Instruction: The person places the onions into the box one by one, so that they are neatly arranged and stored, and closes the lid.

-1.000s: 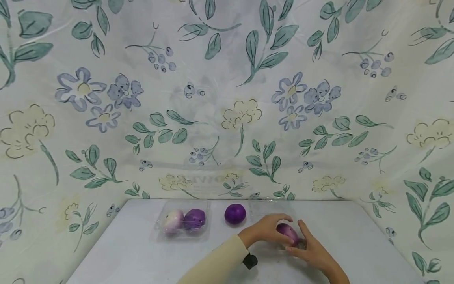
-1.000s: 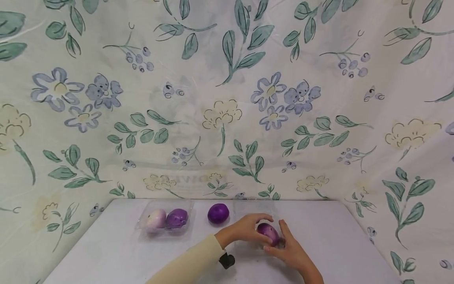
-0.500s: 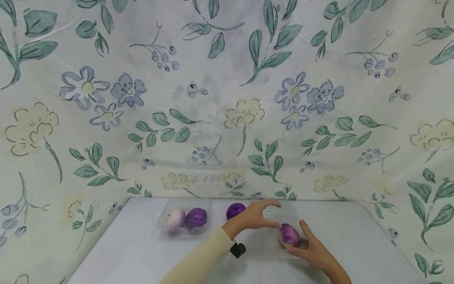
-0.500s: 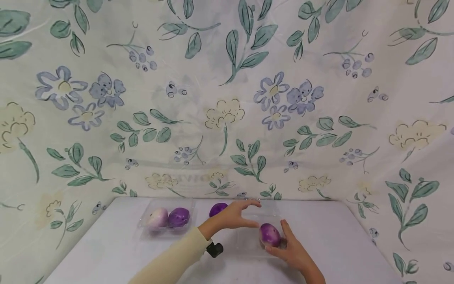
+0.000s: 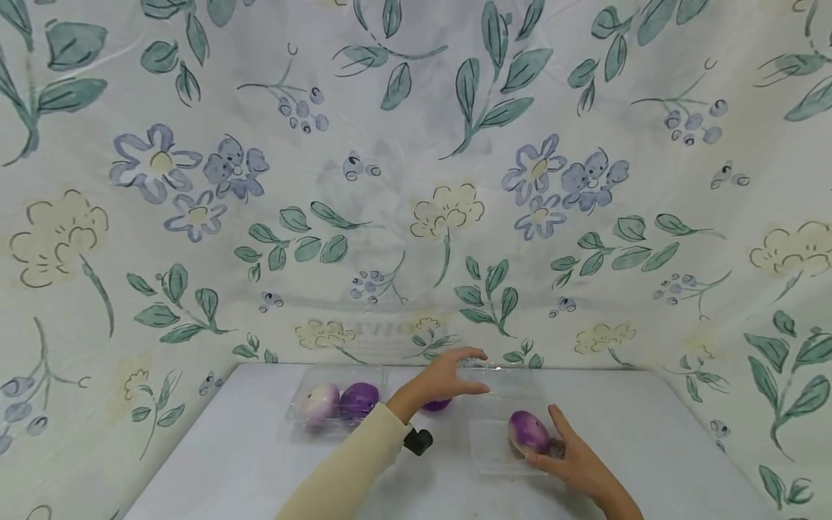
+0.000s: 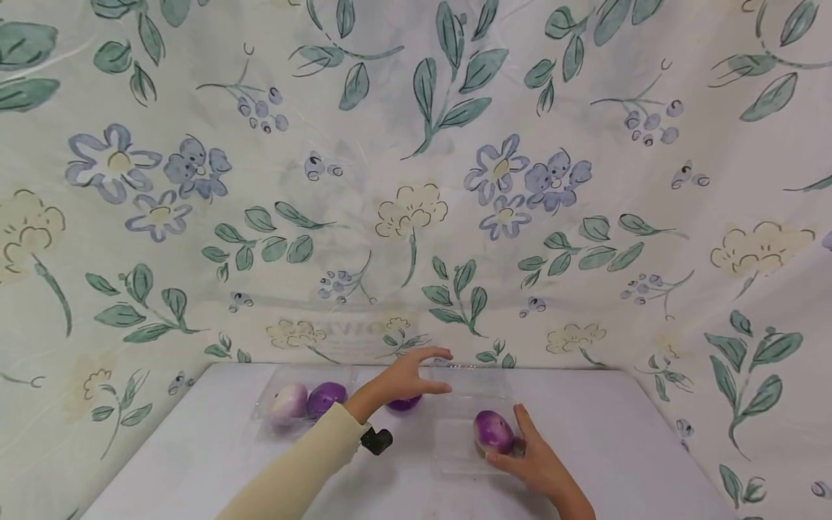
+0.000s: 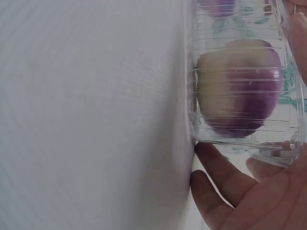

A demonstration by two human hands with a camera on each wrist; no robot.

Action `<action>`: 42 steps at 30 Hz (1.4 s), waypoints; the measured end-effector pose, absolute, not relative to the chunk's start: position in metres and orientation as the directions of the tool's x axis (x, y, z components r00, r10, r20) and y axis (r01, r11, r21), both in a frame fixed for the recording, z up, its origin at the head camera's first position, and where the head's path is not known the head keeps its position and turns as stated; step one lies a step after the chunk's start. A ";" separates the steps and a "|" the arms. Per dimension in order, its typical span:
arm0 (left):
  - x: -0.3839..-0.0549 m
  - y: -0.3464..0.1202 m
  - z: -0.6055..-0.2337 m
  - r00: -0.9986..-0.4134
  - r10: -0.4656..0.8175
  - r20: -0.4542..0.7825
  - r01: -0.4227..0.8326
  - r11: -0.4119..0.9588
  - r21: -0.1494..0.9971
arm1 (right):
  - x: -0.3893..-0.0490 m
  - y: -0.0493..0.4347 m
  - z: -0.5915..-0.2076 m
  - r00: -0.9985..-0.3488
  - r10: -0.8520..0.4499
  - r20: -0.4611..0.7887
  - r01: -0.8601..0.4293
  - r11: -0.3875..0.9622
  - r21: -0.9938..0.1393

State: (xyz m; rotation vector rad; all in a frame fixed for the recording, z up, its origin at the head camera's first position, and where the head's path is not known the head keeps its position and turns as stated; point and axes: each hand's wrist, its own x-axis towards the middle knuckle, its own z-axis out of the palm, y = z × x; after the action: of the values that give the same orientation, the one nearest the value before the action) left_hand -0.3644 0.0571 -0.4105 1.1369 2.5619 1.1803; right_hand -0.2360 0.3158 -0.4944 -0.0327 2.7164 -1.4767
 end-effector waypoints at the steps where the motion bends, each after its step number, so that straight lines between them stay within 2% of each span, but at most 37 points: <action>1: -0.365 0.056 -0.411 -0.722 0.662 0.204 0.584 0.422 0.694 | -0.236 0.316 -0.494 -0.999 -0.041 -0.033 0.005 0.545 -0.838; 8: -0.372 0.048 -0.417 -0.749 0.628 0.208 0.549 0.414 0.726 | -0.238 0.315 -0.496 -0.999 -0.042 -0.028 0.001 0.540 -0.841; 22: -0.380 0.045 -0.443 -0.877 0.434 0.206 0.421 0.486 0.766 | -0.236 0.314 -0.498 -0.998 -0.037 -0.050 0.022 0.531 -0.847; 35: -0.380 0.043 -0.464 -0.924 0.357 0.134 0.327 0.561 0.760 | -0.237 0.317 -0.494 -0.997 -0.042 -0.062 0.030 0.541 -0.840; 42: -0.382 0.037 -0.474 -0.926 0.344 0.156 0.336 0.561 0.756 | -0.237 0.319 -0.495 -0.998 -0.039 -0.056 0.026 0.547 -0.837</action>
State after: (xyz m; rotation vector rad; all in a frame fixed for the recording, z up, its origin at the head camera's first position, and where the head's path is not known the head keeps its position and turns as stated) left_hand -0.3821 0.0372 -0.4741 0.6025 2.7676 1.3374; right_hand -0.2371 0.3185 -0.4947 -0.0115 2.7021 -1.4641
